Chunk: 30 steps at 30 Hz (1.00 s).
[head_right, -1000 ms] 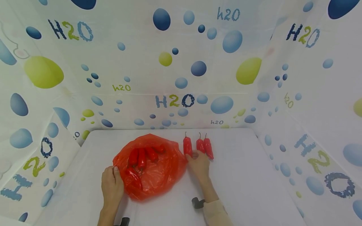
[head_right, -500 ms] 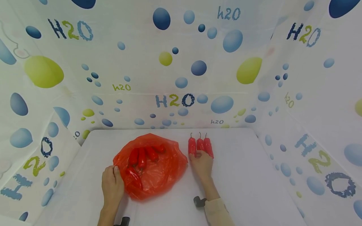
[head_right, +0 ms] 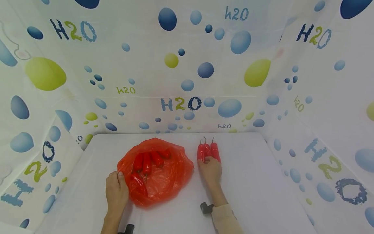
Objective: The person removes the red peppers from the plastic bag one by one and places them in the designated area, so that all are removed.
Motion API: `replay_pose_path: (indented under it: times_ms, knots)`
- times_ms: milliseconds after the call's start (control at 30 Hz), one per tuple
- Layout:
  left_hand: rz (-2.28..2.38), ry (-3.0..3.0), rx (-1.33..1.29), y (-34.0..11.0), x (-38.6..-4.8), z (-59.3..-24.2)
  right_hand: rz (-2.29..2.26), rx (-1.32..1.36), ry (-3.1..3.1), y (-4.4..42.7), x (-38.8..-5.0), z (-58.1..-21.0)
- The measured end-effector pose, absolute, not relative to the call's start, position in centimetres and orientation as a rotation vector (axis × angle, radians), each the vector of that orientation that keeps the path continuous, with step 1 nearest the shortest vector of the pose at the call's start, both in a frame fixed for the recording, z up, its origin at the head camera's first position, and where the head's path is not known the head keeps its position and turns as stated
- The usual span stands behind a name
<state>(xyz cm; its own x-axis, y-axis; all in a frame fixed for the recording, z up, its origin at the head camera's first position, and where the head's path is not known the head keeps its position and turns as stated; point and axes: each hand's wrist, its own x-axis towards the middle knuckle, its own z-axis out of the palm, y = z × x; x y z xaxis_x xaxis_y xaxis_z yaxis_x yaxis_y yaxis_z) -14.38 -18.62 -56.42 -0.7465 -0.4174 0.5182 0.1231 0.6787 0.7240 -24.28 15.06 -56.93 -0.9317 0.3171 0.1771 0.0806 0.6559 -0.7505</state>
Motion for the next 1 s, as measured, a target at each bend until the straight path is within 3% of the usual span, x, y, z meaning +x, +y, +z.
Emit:
replay_pose_path:
  times_ms: [1000]
  knots:
    - [-1.007, -2.215, 0.23, -18.6, -14.2, -56.1, 1.046, -0.443, -2.654, 17.0, -24.3, -56.2]
